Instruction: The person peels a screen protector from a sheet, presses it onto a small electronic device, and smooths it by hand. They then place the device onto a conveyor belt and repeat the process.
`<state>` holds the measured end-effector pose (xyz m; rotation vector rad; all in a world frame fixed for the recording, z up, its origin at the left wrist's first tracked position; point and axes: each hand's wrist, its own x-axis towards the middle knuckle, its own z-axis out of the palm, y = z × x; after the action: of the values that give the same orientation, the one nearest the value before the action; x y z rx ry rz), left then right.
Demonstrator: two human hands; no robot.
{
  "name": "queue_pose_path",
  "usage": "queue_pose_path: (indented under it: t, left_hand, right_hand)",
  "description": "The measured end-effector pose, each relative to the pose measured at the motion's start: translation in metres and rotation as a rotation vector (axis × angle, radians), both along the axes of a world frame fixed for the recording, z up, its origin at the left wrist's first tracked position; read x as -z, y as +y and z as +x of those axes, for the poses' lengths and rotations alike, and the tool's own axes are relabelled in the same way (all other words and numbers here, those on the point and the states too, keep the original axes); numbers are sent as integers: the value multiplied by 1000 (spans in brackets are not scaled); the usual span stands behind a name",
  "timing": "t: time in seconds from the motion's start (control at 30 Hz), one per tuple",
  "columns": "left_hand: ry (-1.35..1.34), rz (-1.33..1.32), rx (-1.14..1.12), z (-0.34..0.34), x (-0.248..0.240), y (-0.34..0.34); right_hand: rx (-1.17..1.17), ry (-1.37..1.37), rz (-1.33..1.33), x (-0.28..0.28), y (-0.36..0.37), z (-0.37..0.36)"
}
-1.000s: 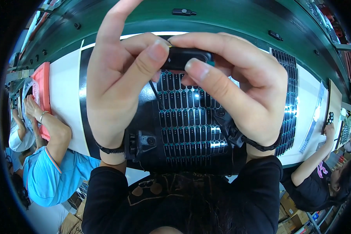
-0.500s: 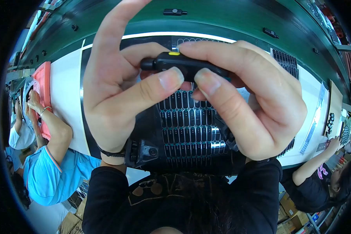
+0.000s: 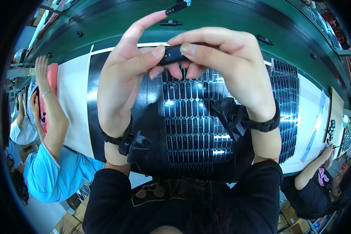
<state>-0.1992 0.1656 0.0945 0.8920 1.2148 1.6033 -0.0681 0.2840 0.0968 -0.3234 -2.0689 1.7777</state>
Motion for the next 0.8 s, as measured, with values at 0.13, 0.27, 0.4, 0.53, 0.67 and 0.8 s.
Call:
queue_pose_path:
  t: [0.13, 0.27, 0.4, 0.53, 0.67, 0.8]
  left_hand:
    - [298, -32, -147, -2, 10, 4]
    - [668, -1, -493, -5, 5, 2]
    - [649, 40, -531, -22, 1, -7]
    - [730, 53, -533, -22, 3, -7]
    - [669, 103, -486, -15, -2, -3]
    - [531, 148, -454, -12, -6, -7]
  right_hand:
    - [-103, -18, 13, 17, 33, -19]
    - [101, -160, 115, 59, 101, -54]
    - [383, -275, 1226, 98, 132, -99]
    - [108, -440, 958, 103, 99, -160]
    - [60, -619, 1048, 109, 91, -175]
    - [141, -370, 831, 70, 85, -148]
